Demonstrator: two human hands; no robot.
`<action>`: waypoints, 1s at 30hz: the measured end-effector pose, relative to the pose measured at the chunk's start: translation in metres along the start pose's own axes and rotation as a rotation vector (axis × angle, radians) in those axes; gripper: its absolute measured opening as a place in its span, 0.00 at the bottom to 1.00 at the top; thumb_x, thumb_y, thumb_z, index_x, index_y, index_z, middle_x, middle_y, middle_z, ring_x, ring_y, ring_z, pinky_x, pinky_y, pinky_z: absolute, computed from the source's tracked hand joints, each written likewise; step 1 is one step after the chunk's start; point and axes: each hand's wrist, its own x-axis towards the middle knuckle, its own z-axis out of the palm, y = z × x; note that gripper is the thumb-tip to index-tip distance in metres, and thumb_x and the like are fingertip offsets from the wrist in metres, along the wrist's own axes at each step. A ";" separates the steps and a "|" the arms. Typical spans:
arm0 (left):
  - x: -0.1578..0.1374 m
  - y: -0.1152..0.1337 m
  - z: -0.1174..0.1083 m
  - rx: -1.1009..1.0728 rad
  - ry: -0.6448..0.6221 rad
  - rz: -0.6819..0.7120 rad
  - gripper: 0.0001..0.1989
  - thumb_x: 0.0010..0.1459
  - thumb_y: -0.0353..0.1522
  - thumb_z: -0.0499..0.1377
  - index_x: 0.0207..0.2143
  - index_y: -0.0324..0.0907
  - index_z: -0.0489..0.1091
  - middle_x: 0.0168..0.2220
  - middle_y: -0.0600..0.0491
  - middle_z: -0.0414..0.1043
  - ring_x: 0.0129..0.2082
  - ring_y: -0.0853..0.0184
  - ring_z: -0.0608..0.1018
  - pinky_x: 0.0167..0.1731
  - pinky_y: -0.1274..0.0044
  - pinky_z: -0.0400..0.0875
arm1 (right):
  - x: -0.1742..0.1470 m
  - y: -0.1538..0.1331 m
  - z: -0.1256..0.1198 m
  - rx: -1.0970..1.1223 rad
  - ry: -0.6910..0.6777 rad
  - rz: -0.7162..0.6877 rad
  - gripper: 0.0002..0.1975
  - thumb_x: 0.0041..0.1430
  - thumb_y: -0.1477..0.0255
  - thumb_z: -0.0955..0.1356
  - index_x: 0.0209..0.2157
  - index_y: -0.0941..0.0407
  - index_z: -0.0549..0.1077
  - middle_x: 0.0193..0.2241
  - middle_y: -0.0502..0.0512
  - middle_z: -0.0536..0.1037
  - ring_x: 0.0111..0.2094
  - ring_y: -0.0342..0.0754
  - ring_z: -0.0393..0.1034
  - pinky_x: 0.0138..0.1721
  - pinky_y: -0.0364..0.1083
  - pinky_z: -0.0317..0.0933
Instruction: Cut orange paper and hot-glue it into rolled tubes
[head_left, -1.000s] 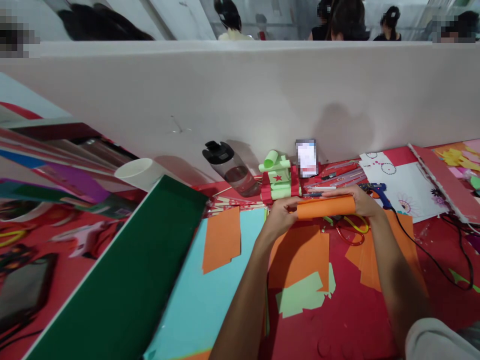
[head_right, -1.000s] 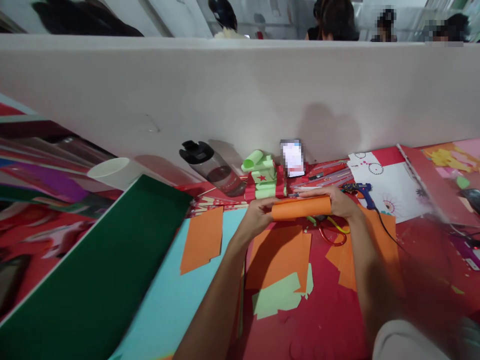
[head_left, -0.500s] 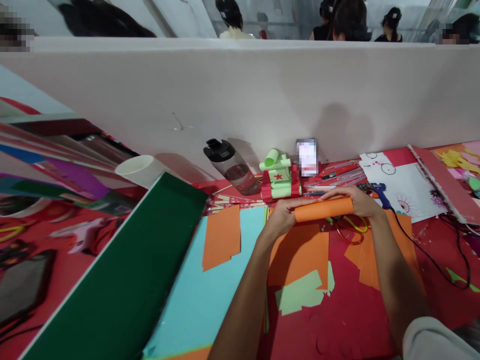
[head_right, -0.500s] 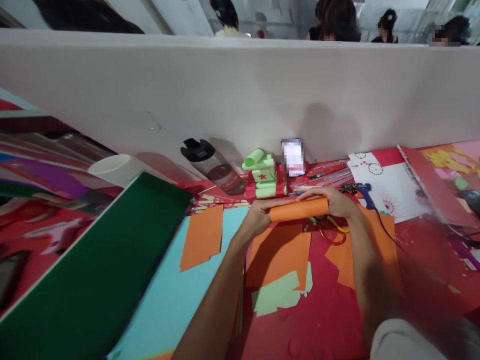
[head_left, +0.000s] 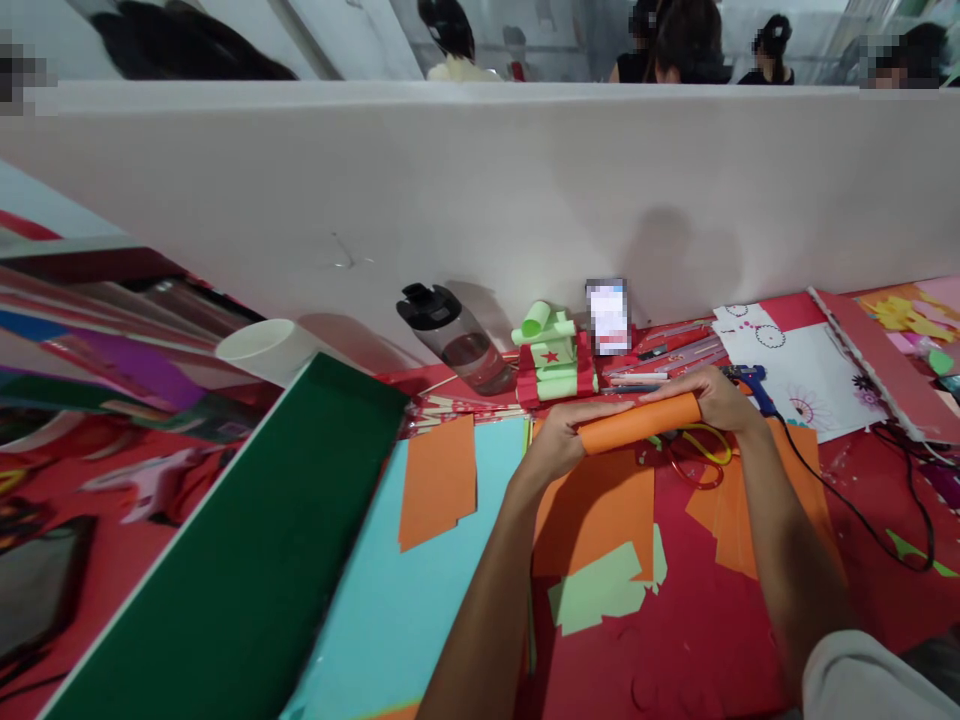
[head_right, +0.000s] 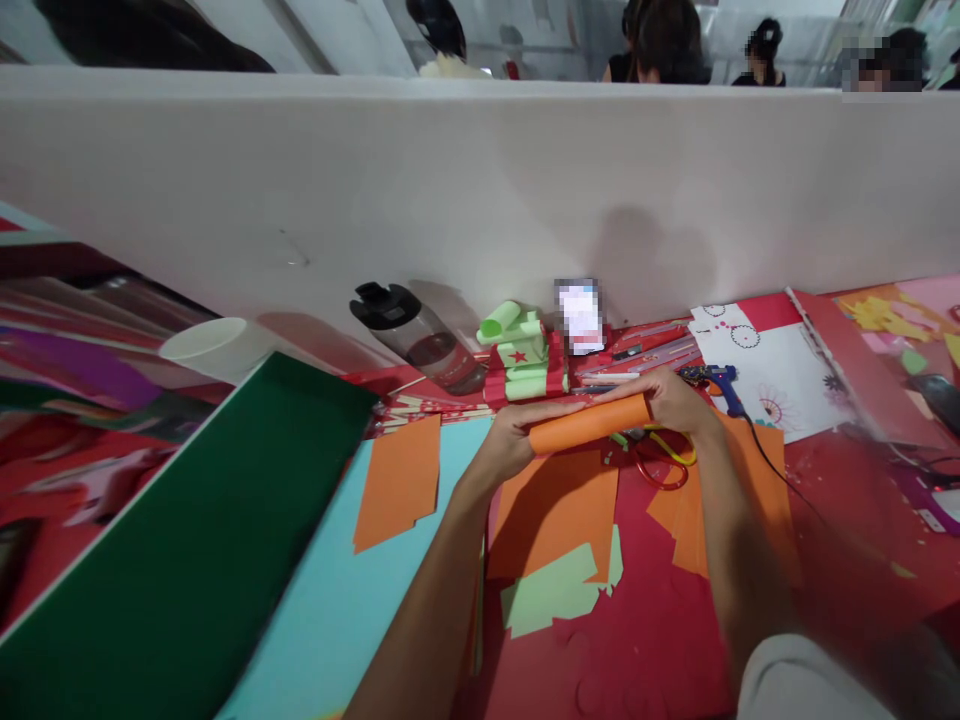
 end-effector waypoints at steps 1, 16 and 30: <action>0.000 0.000 0.000 0.000 -0.007 0.003 0.14 0.54 0.38 0.69 0.41 0.41 0.85 0.40 0.42 0.85 0.48 0.53 0.85 0.52 0.67 0.79 | 0.000 0.000 -0.001 -0.016 -0.007 -0.003 0.18 0.53 0.66 0.77 0.47 0.53 0.85 0.34 0.57 0.87 0.42 0.59 0.83 0.42 0.52 0.77; 0.003 -0.006 -0.003 -0.069 0.222 -0.117 0.15 0.52 0.36 0.66 0.41 0.39 0.85 0.40 0.44 0.85 0.44 0.55 0.85 0.45 0.70 0.79 | 0.004 0.025 -0.015 -0.062 0.348 -0.026 0.10 0.51 0.65 0.75 0.33 0.56 0.86 0.33 0.55 0.86 0.35 0.51 0.80 0.37 0.46 0.72; 0.005 0.004 0.001 -0.192 0.042 -0.277 0.16 0.51 0.41 0.69 0.35 0.38 0.84 0.31 0.49 0.83 0.35 0.60 0.83 0.34 0.75 0.77 | 0.005 0.030 -0.006 0.183 -0.025 0.268 0.19 0.44 0.72 0.75 0.42 0.59 0.82 0.30 0.54 0.84 0.24 0.45 0.75 0.24 0.41 0.70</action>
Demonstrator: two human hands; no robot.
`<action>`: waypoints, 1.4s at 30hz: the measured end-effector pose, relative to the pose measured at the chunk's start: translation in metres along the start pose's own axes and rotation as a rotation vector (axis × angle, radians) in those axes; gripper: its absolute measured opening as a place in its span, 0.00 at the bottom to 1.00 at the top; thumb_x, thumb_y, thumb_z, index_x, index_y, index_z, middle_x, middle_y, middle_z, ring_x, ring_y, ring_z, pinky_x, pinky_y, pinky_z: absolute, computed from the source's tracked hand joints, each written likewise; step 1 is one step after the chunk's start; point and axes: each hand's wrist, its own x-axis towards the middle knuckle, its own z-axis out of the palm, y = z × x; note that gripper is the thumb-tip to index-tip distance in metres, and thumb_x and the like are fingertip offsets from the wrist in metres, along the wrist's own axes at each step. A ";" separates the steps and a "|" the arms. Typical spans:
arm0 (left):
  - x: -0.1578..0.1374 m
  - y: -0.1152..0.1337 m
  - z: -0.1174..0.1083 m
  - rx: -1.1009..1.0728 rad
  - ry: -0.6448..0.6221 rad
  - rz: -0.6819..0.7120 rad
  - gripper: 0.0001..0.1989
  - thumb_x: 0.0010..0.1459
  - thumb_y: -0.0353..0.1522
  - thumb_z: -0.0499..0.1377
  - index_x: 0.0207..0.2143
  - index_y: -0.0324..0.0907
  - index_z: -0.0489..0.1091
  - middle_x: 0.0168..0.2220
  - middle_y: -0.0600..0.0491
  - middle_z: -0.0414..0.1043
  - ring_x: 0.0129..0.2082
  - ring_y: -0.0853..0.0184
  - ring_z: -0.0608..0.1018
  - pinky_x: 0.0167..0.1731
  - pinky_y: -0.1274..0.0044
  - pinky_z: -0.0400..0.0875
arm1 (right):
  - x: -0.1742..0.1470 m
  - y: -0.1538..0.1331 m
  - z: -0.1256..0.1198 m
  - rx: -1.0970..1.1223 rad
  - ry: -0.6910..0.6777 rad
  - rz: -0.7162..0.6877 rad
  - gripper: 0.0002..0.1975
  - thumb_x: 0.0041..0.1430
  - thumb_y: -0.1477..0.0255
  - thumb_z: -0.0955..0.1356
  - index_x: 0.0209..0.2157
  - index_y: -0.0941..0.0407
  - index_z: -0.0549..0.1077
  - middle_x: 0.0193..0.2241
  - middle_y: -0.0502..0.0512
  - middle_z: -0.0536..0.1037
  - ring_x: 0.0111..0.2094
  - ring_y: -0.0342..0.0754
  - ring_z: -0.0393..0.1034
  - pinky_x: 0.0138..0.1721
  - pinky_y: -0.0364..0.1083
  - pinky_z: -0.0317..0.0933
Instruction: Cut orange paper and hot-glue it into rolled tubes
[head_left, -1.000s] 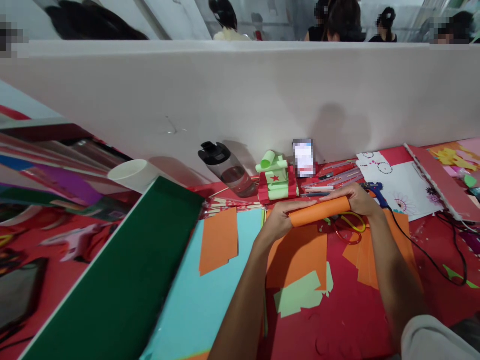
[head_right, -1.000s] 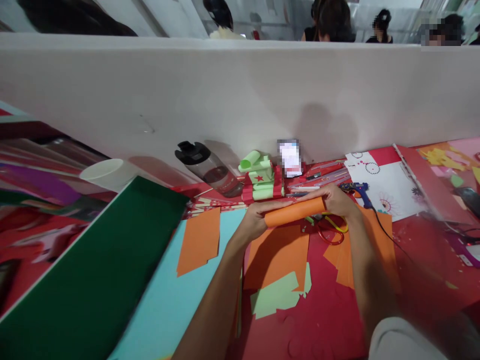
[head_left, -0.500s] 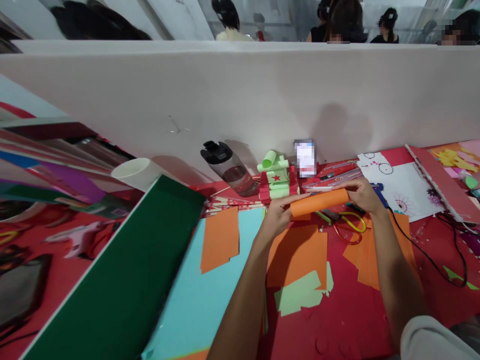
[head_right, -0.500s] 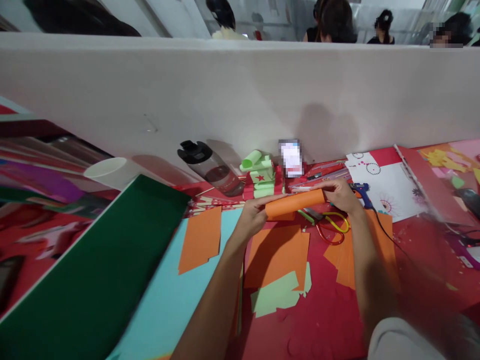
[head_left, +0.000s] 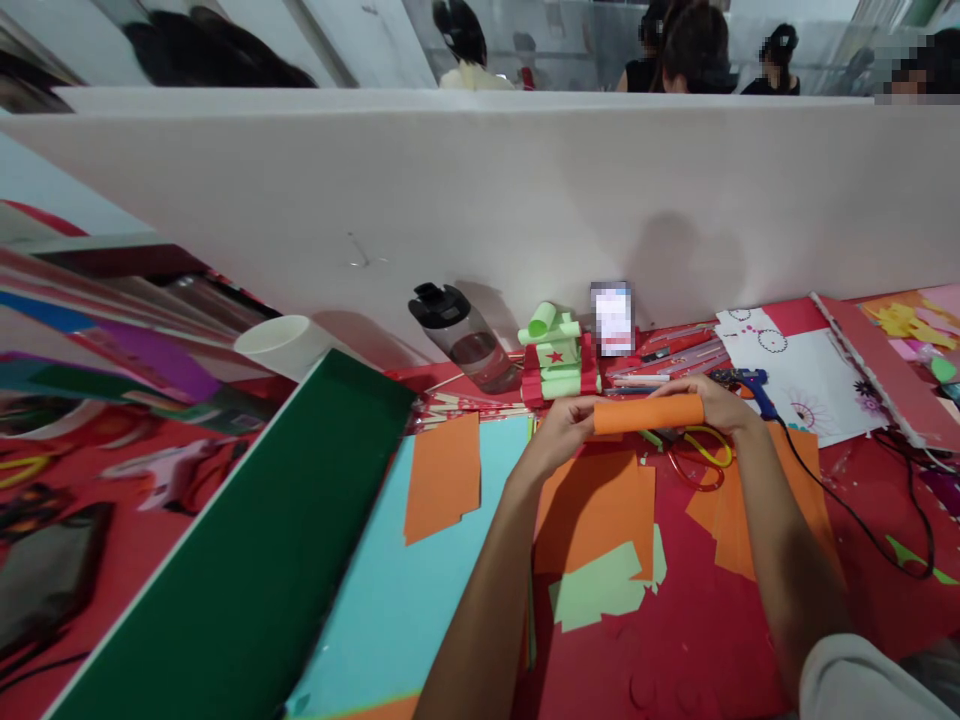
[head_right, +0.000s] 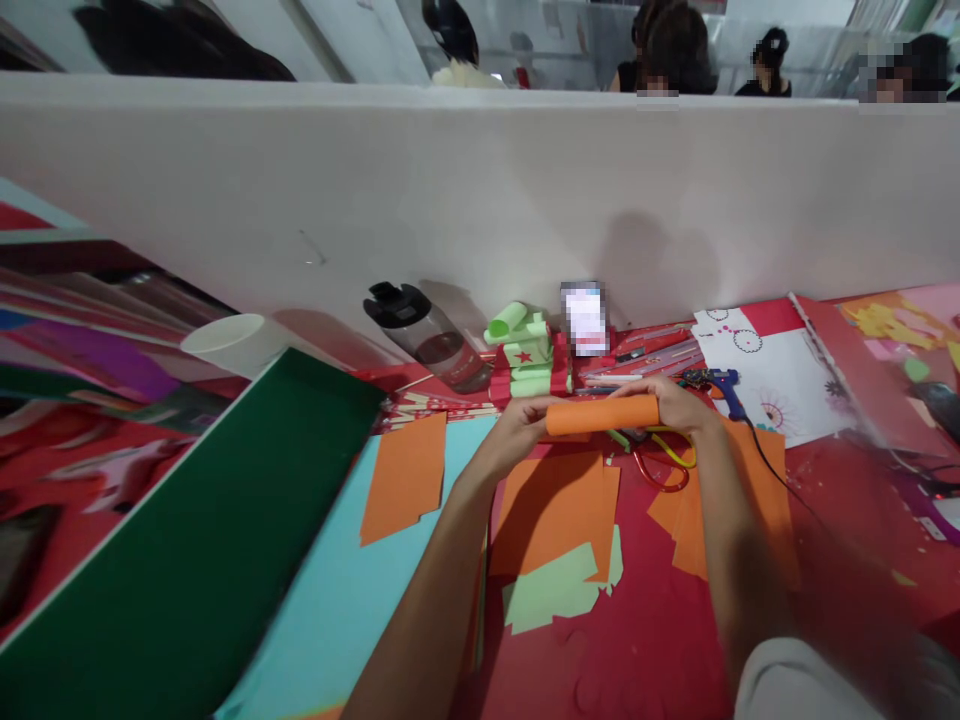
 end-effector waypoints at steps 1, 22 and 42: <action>0.000 -0.001 0.001 -0.005 -0.023 -0.018 0.15 0.50 0.41 0.70 0.34 0.38 0.83 0.31 0.49 0.83 0.34 0.61 0.83 0.35 0.75 0.77 | 0.001 0.000 0.002 0.004 -0.033 0.000 0.19 0.44 0.72 0.75 0.41 0.59 0.82 0.30 0.55 0.84 0.24 0.45 0.75 0.24 0.41 0.69; -0.014 0.022 0.001 -0.169 0.069 0.092 0.25 0.53 0.49 0.71 0.42 0.38 0.81 0.32 0.48 0.83 0.32 0.62 0.85 0.38 0.72 0.81 | 0.003 0.018 -0.021 -0.019 0.298 -0.201 0.10 0.40 0.77 0.74 0.31 0.57 0.79 0.25 0.49 0.79 0.24 0.42 0.70 0.25 0.39 0.62; -0.020 0.032 -0.003 0.112 -0.236 0.124 0.23 0.62 0.38 0.64 0.58 0.42 0.75 0.51 0.43 0.81 0.44 0.60 0.83 0.41 0.72 0.79 | -0.002 0.007 -0.018 -0.249 0.319 -0.379 0.08 0.45 0.74 0.76 0.31 0.57 0.81 0.29 0.52 0.82 0.29 0.47 0.74 0.34 0.45 0.68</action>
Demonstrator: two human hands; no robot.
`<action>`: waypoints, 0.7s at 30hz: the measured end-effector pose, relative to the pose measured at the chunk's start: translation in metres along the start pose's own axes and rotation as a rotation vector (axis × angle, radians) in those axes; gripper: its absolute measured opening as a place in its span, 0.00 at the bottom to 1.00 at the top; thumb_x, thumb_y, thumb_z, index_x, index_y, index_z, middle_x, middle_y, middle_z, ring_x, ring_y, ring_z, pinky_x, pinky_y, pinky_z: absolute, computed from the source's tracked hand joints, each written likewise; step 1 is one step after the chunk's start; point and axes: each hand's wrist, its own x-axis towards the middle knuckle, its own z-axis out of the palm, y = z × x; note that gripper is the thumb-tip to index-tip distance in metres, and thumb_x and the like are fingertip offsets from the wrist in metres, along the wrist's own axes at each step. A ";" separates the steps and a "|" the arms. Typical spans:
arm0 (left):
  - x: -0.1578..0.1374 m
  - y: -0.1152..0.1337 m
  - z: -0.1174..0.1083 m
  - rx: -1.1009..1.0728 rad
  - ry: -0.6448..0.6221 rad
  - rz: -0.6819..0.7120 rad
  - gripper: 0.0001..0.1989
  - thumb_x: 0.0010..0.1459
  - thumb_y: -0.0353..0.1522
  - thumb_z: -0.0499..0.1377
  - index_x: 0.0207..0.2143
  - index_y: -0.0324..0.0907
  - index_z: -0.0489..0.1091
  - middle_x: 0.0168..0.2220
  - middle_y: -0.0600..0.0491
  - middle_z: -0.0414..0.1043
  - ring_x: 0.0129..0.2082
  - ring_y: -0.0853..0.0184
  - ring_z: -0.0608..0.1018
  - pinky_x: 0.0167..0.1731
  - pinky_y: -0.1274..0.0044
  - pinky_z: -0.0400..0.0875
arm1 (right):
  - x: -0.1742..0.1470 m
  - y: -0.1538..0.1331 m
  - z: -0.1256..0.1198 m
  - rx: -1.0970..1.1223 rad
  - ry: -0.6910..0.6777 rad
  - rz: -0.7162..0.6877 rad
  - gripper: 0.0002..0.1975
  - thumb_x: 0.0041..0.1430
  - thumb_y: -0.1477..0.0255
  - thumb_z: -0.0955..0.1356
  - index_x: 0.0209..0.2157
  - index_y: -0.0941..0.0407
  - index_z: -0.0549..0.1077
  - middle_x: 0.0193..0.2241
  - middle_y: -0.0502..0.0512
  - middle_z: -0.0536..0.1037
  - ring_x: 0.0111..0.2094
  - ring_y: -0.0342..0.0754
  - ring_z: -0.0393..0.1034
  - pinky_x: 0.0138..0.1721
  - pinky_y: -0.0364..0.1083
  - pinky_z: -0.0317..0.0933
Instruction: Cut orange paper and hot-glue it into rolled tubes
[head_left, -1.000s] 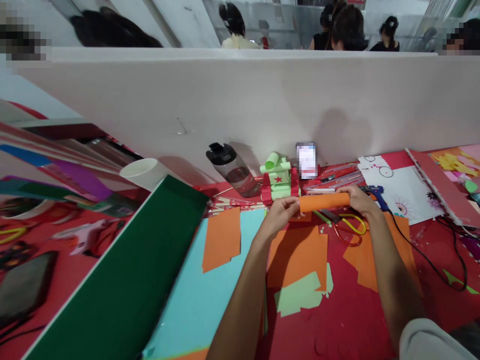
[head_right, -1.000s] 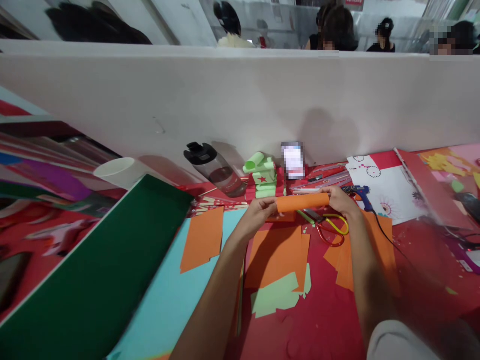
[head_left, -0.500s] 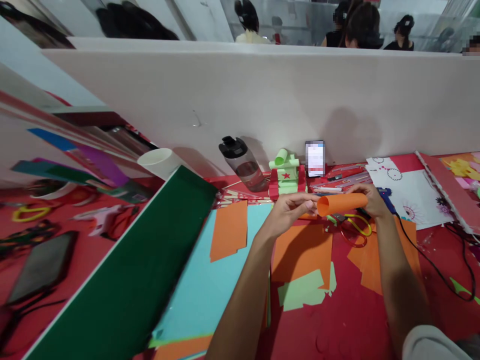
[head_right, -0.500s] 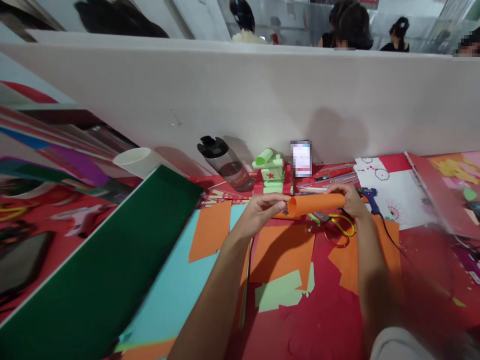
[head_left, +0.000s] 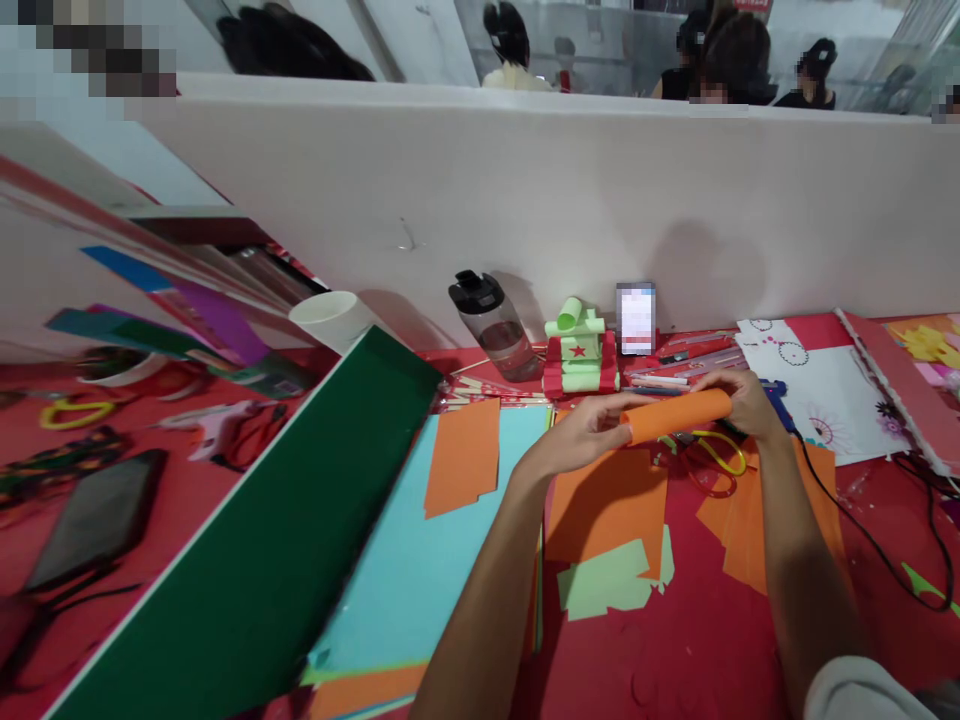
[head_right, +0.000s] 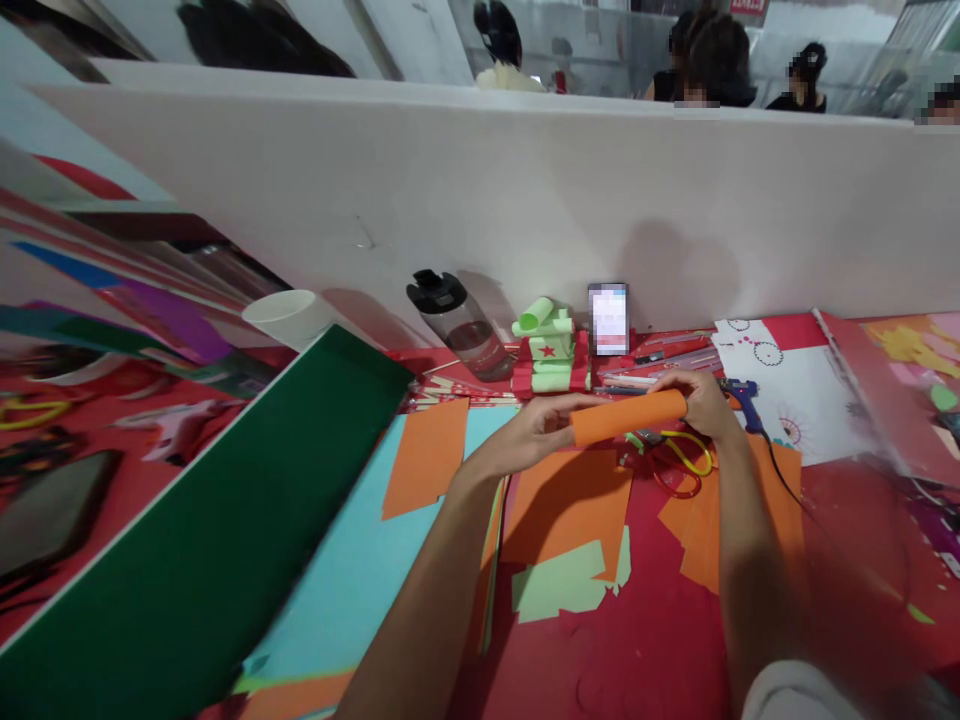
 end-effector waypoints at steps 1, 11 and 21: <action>0.002 -0.004 0.000 0.013 -0.022 0.002 0.22 0.62 0.37 0.63 0.58 0.42 0.76 0.54 0.43 0.79 0.46 0.58 0.83 0.42 0.71 0.79 | 0.000 -0.002 0.002 -0.011 -0.036 0.016 0.07 0.46 0.74 0.75 0.32 0.57 0.81 0.30 0.53 0.82 0.30 0.47 0.75 0.34 0.45 0.68; 0.014 -0.037 0.000 0.030 -0.047 0.057 0.20 0.59 0.34 0.64 0.54 0.40 0.80 0.49 0.43 0.83 0.54 0.52 0.81 0.55 0.65 0.75 | 0.003 -0.026 0.024 -0.115 -0.359 0.110 0.17 0.46 0.77 0.68 0.39 0.57 0.83 0.33 0.54 0.84 0.33 0.51 0.78 0.33 0.44 0.67; 0.010 -0.031 -0.005 -0.062 0.169 0.007 0.20 0.57 0.38 0.65 0.50 0.38 0.82 0.42 0.45 0.85 0.46 0.55 0.84 0.48 0.68 0.79 | 0.006 -0.020 0.025 -0.126 -0.113 0.062 0.13 0.46 0.74 0.70 0.34 0.58 0.85 0.29 0.56 0.84 0.27 0.49 0.75 0.29 0.44 0.66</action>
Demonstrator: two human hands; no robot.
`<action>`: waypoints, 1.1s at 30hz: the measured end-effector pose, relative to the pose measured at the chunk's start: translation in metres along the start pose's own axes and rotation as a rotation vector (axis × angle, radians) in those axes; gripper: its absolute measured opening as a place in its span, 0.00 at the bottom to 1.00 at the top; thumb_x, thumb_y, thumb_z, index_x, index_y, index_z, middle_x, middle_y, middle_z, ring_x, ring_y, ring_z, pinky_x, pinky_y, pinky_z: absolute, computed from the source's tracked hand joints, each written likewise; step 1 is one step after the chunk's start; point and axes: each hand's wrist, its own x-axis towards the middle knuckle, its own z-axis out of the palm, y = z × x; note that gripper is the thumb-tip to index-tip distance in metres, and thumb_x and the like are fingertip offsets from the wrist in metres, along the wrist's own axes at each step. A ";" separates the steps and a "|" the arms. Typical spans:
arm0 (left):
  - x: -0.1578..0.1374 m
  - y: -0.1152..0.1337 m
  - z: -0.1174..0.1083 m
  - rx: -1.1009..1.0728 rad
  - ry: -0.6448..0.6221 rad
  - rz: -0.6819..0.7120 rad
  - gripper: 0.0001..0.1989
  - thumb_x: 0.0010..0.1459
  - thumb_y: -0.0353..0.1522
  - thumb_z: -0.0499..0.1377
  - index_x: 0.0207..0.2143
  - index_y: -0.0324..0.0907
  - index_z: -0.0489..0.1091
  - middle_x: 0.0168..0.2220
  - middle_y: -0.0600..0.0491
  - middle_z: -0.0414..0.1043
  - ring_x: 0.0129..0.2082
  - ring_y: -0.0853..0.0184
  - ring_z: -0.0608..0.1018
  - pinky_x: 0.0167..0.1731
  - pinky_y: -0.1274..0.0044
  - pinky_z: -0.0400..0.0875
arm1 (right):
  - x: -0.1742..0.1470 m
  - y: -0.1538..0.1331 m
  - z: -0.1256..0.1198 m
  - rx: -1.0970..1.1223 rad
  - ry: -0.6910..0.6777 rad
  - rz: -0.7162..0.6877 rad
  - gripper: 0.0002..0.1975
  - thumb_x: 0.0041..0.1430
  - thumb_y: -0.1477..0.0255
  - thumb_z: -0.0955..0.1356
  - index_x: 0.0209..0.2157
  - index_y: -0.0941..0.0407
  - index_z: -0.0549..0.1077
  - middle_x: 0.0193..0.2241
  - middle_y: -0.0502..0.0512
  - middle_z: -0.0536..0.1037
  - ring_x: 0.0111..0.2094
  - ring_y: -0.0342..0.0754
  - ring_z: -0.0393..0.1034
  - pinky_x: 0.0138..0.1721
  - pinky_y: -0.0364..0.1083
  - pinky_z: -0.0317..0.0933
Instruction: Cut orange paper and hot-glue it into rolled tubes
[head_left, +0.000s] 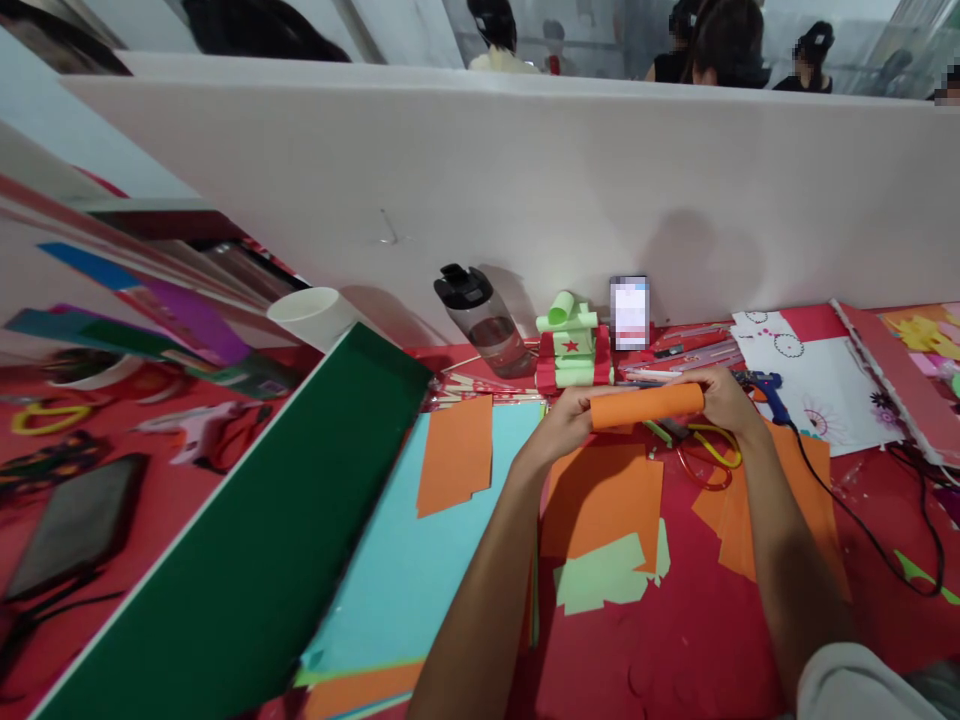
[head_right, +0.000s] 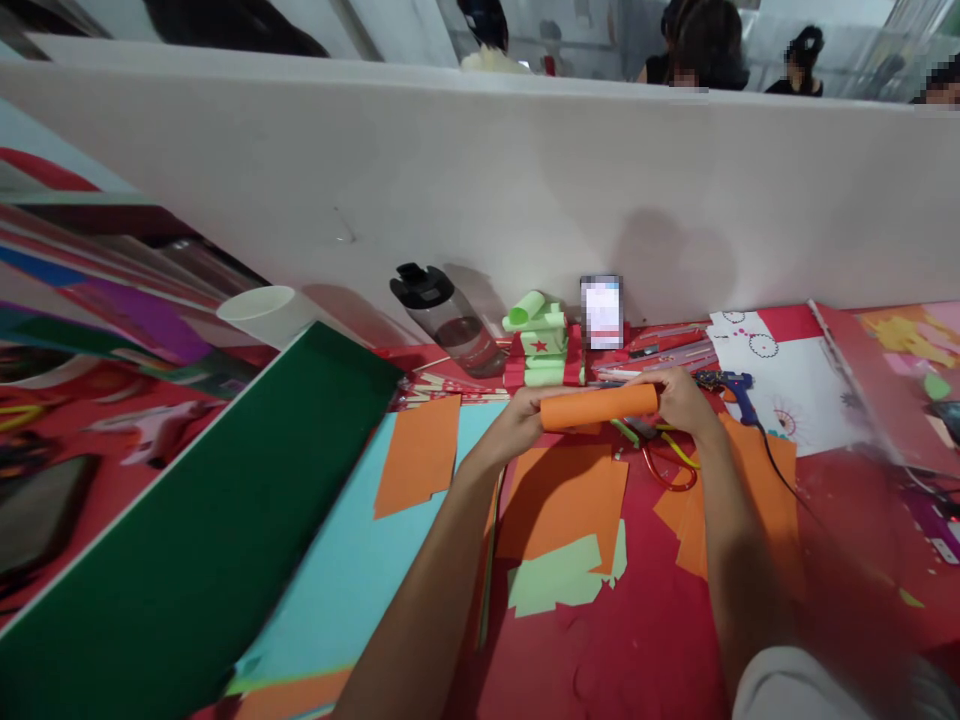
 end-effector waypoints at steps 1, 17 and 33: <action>-0.001 0.002 -0.001 0.000 0.024 -0.002 0.20 0.57 0.38 0.64 0.49 0.38 0.82 0.42 0.45 0.85 0.46 0.55 0.84 0.48 0.68 0.79 | 0.000 -0.001 0.001 0.018 0.008 0.001 0.14 0.47 0.74 0.69 0.34 0.58 0.85 0.29 0.56 0.84 0.27 0.49 0.75 0.28 0.44 0.66; -0.007 -0.001 -0.028 0.082 0.233 -0.056 0.17 0.54 0.42 0.68 0.38 0.37 0.84 0.36 0.45 0.85 0.41 0.57 0.83 0.41 0.72 0.78 | -0.003 -0.012 0.000 -0.097 -0.019 -0.023 0.13 0.56 0.73 0.66 0.35 0.58 0.83 0.28 0.52 0.82 0.28 0.47 0.75 0.31 0.42 0.65; -0.026 -0.005 -0.068 0.760 0.211 -0.161 0.17 0.62 0.42 0.57 0.42 0.42 0.80 0.39 0.46 0.84 0.38 0.56 0.82 0.38 0.72 0.73 | 0.009 -0.011 0.040 -0.699 -0.439 0.132 0.10 0.53 0.79 0.67 0.27 0.55 0.80 0.25 0.53 0.82 0.27 0.46 0.72 0.28 0.43 0.51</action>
